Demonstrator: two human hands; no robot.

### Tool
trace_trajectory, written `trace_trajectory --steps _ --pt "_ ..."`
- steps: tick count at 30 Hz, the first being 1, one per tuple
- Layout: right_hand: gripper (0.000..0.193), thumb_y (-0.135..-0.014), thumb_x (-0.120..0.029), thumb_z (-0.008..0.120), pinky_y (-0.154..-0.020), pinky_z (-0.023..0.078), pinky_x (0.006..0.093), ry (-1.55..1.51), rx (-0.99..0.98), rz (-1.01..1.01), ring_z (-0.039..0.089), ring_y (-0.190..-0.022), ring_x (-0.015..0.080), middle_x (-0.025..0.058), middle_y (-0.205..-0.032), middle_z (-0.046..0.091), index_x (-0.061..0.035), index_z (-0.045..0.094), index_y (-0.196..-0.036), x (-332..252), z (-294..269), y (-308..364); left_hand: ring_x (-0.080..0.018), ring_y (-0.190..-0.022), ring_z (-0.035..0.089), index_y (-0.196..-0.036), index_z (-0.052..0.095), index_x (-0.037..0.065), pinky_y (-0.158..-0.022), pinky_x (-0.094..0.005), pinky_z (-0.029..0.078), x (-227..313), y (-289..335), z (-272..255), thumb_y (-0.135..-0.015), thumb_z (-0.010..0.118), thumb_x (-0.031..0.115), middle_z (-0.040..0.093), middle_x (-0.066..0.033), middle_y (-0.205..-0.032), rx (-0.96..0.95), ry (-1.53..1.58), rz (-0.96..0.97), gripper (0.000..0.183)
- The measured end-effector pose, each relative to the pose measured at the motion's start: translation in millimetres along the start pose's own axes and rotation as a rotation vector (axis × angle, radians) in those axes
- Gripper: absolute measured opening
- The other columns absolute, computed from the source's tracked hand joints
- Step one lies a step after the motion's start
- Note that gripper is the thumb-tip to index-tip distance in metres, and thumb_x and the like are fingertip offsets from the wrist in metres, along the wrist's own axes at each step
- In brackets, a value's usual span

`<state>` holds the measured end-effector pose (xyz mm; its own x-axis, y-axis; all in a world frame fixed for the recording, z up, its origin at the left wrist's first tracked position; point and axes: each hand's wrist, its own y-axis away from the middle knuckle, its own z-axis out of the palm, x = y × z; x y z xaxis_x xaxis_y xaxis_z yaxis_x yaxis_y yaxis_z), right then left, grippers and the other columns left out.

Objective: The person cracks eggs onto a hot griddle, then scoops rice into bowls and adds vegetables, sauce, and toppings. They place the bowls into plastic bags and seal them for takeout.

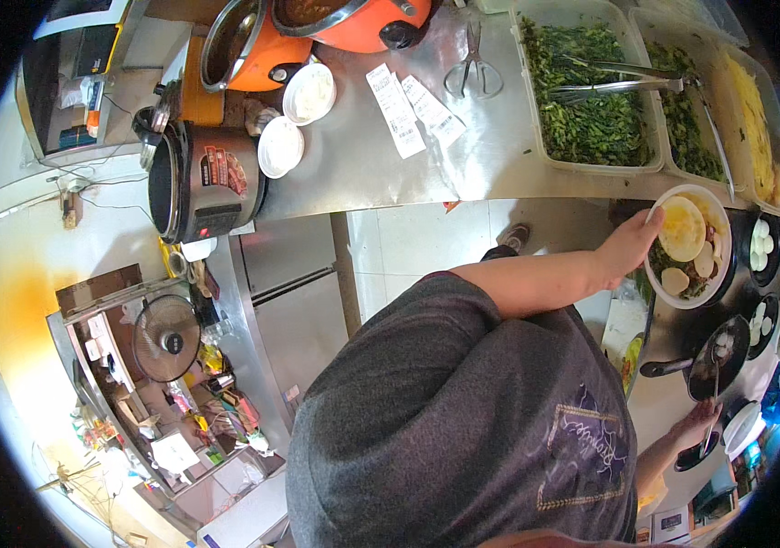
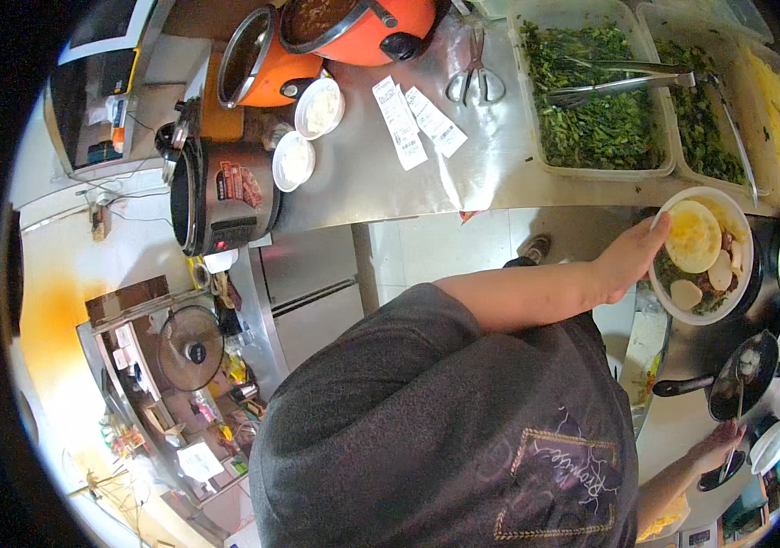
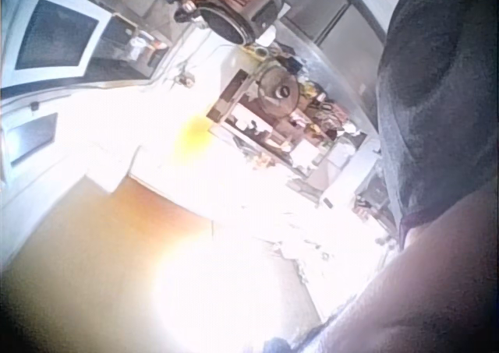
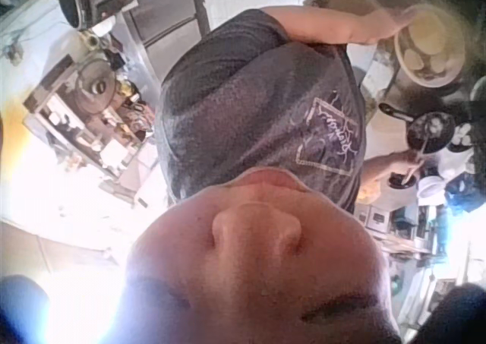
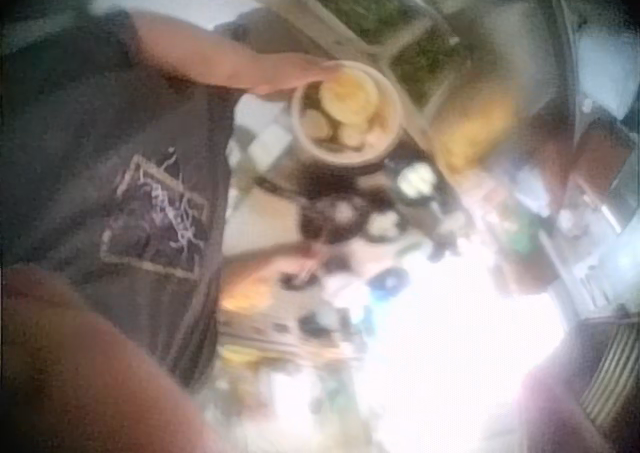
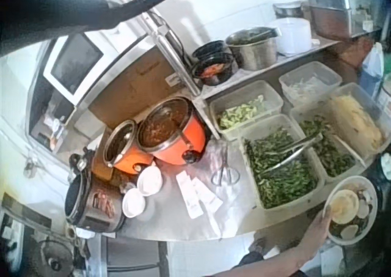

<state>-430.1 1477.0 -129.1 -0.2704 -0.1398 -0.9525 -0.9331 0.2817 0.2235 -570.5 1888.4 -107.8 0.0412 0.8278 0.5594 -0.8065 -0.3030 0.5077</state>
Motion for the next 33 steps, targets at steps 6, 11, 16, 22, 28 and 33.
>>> trace_trajectory --steps 6,11,16,22,28,33 --pt "0.043 -0.100 -0.028 0.037 -0.101 0.042 0.0367 0.166 0.031 -0.134 0.052 -0.116 0.0281 0.0198 -0.124 0.053 0.0003 0.046 -0.131 -8 -15 0 -0.0132 -0.096 0.045 -0.127 0.048 0.011 -0.081 -0.0311 0.039 -4 -5 -3 -0.095 0.038 0.056 0.054 -0.0015 -0.114 0.014 -0.033 0.006 0.056" --pt "0.036 -0.098 -0.026 0.042 -0.096 0.040 0.0334 -0.056 0.031 -0.054 0.054 -0.104 0.0201 0.0094 -0.112 0.056 -0.0030 0.051 -0.124 0 -37 -18 -0.0149 -0.095 0.045 -0.126 0.049 0.011 -0.082 -0.0330 0.039 -22 -20 -3 -0.094 0.038 0.056 0.054 -0.0024 -0.112 0.000 -0.112 0.066 0.056" --pt "0.042 -0.097 -0.029 0.044 -0.093 0.042 0.0322 -0.238 -0.189 -0.070 0.054 -0.100 0.0170 0.0088 -0.111 0.058 -0.0024 0.044 -0.130 14 -53 -8 -0.0206 -0.111 0.048 -0.122 0.051 0.002 -0.098 -0.0368 0.036 -30 -33 2 -0.100 0.033 0.040 0.053 -0.0112 -0.124 -0.106 0.010 -0.010 0.048" --pt "0.034 -0.099 -0.029 0.045 -0.080 0.047 0.0289 -0.452 -0.124 -0.061 0.058 -0.083 0.0126 0.0073 -0.098 0.064 -0.0044 0.053 -0.121 -27 -11 38 -0.0218 -0.127 0.043 -0.139 0.033 0.008 -0.103 -0.0373 0.039 -32 -42 45 -0.097 0.033 0.050 0.042 -0.0085 -0.140 -0.137 -0.119 -0.105 0.060" --pt "0.032 -0.099 -0.026 0.045 -0.080 0.048 0.0300 -0.271 -0.062 -0.212 0.059 -0.084 0.0148 0.0099 -0.097 0.065 -0.0018 0.055 -0.118 -79 18 83 -0.0212 -0.125 0.044 -0.138 0.035 0.009 -0.100 -0.0369 0.041 -71 -68 73 -0.095 0.036 0.054 0.043 -0.0071 -0.138 -0.197 -0.121 -0.212 0.063" --pt "0.023 -0.096 -0.015 0.049 -0.077 0.049 0.0315 0.254 -0.257 -0.632 0.061 -0.085 0.0179 0.0099 -0.098 0.066 0.0012 0.061 -0.106 -92 19 108 -0.0213 -0.122 0.048 -0.138 0.035 0.010 -0.099 -0.0362 0.042 -85 -71 91 -0.094 0.035 0.057 0.046 -0.0060 -0.136 -0.261 -0.111 -0.254 0.064"
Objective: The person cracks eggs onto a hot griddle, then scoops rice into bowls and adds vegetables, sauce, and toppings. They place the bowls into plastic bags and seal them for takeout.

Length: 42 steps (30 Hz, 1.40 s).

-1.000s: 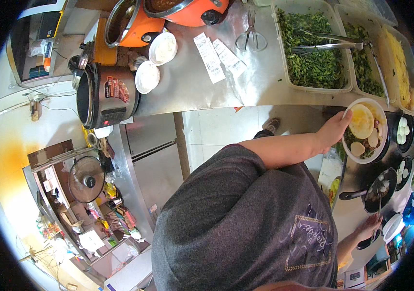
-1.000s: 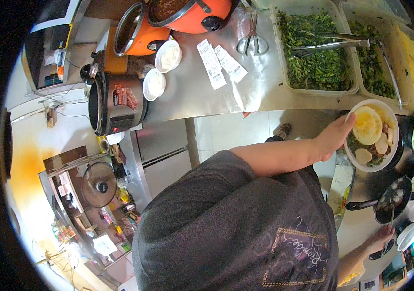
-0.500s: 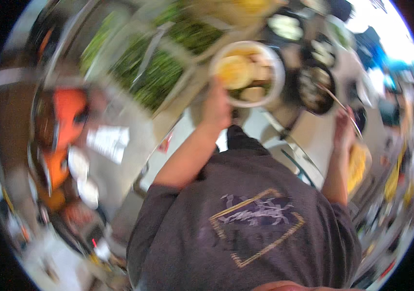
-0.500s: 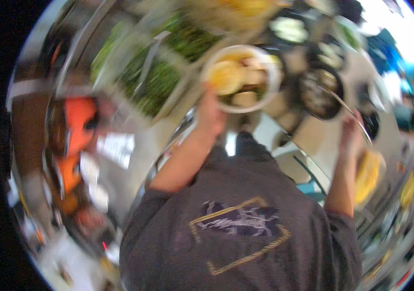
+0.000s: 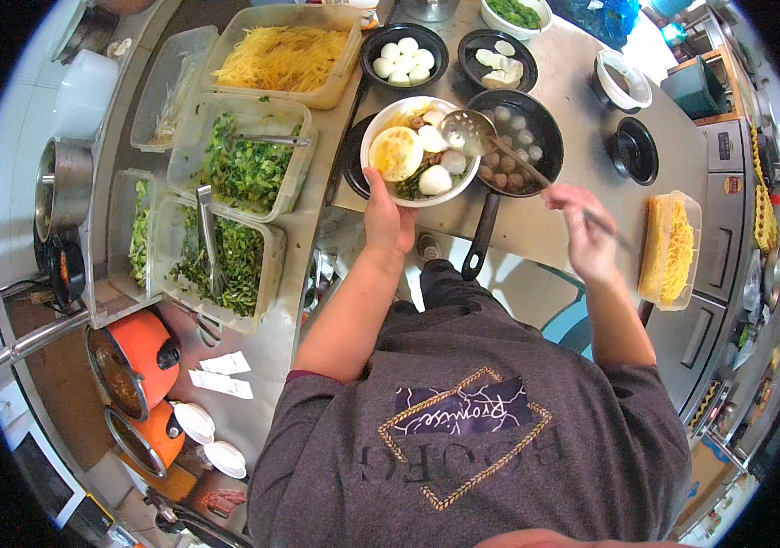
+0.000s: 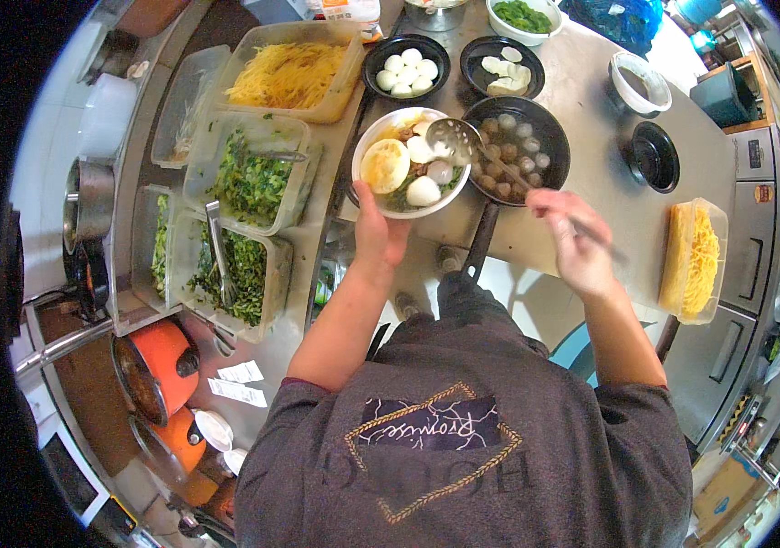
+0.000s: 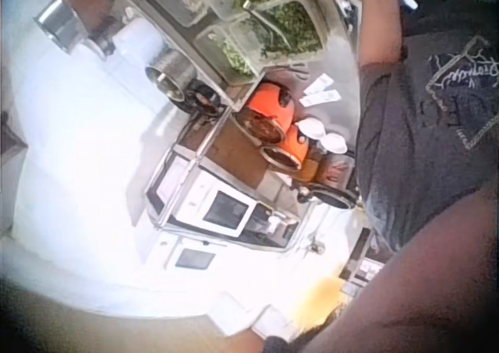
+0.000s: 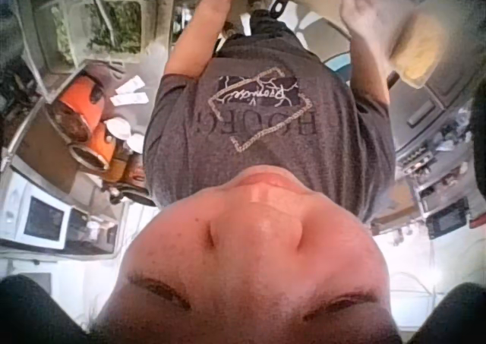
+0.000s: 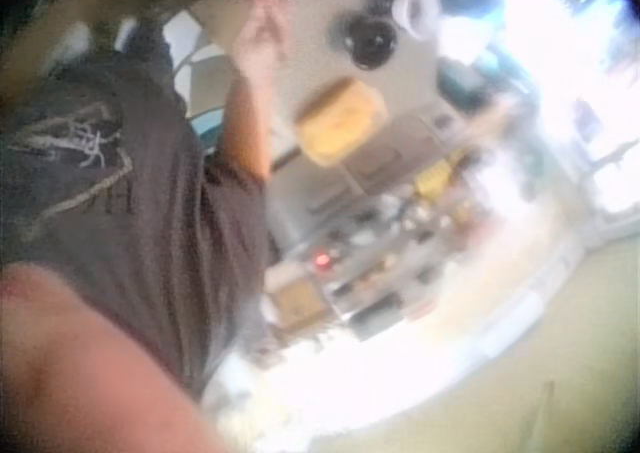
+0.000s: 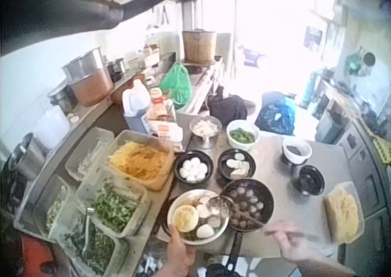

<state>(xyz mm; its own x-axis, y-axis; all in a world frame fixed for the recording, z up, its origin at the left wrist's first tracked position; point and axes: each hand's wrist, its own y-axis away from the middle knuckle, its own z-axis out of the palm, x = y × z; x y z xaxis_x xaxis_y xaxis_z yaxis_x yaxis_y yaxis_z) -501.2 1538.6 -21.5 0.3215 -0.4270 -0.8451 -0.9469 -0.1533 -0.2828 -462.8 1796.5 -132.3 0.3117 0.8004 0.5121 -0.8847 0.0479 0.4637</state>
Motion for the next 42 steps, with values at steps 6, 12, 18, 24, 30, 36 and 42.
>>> trace_trajectory --steps 6,12,18,24,30,36,42 --pt "0.025 -0.098 -0.017 0.046 -0.079 0.048 0.0296 -0.176 0.283 0.250 0.060 -0.084 0.0172 0.0087 -0.098 0.065 0.0005 0.061 -0.107 38 3 8 -0.0219 -0.124 0.046 -0.139 0.034 0.012 -0.100 -0.0372 0.043 9 22 6 -0.095 0.029 0.057 0.044 -0.0060 -0.137 0.030 0.054 -0.031 0.063" --pt "0.031 -0.095 -0.029 0.053 -0.068 0.047 0.0224 -1.011 0.670 0.887 0.058 -0.075 0.0103 0.0048 -0.094 0.066 -0.0081 0.056 -0.118 137 5 25 -0.0228 -0.128 0.042 -0.141 0.032 0.012 -0.103 -0.0382 0.039 37 77 -20 -0.096 0.028 0.055 0.040 -0.0059 -0.141 -0.002 0.132 0.040 0.063" --pt "0.028 -0.094 -0.027 0.055 -0.047 0.051 0.0160 -1.281 0.333 1.121 0.064 -0.066 0.0085 0.0045 -0.083 0.066 -0.0044 0.056 -0.109 62 67 2 -0.0242 -0.132 0.036 -0.141 0.031 0.011 -0.109 -0.0413 0.031 93 186 -76 -0.095 0.033 0.055 0.037 -0.0053 -0.144 0.170 0.218 0.190 0.064" --pt "0.019 -0.094 -0.025 0.056 -0.041 0.030 0.0166 -0.589 -0.311 0.356 0.040 -0.047 0.0036 -0.0052 -0.067 0.051 -0.0076 0.060 -0.100 -101 198 -106 -0.0272 -0.133 0.033 -0.142 0.028 0.010 -0.110 -0.0443 0.028 125 311 -164 -0.093 0.029 0.060 0.036 -0.0088 -0.145 0.324 0.221 0.485 0.070" --pt "0.024 -0.088 -0.028 0.061 -0.080 0.048 0.0311 0.003 -0.255 -0.615 0.063 -0.087 0.0223 0.0093 -0.094 0.067 -0.0090 0.068 -0.099 -238 354 -285 -0.0273 -0.132 0.036 -0.143 0.029 0.011 -0.109 -0.0445 0.030 94 387 -234 -0.092 0.029 0.062 0.036 -0.0080 -0.145 0.681 0.244 0.787 0.071" --pt "0.028 -0.087 -0.030 0.059 -0.085 0.047 0.0382 0.364 -0.326 -0.666 0.062 -0.096 0.0297 0.0133 -0.105 0.066 -0.0120 0.066 -0.107 -279 492 -419 -0.0277 -0.131 0.038 -0.143 0.029 0.012 -0.108 -0.0443 0.032 53 416 -258 -0.092 0.034 0.059 0.036 -0.0068 -0.145 0.923 0.398 0.964 0.069" --pt "0.027 -0.086 -0.030 0.063 -0.062 0.043 0.0326 0.560 -0.646 -0.731 0.053 -0.063 0.0113 0.0017 -0.067 0.061 -0.0038 0.063 -0.080 -265 537 -513 -0.0271 -0.131 0.038 -0.143 0.030 0.011 -0.108 -0.0441 0.032 32 428 -292 -0.094 0.032 0.056 0.037 -0.0074 -0.144 1.007 0.682 1.012 0.067"
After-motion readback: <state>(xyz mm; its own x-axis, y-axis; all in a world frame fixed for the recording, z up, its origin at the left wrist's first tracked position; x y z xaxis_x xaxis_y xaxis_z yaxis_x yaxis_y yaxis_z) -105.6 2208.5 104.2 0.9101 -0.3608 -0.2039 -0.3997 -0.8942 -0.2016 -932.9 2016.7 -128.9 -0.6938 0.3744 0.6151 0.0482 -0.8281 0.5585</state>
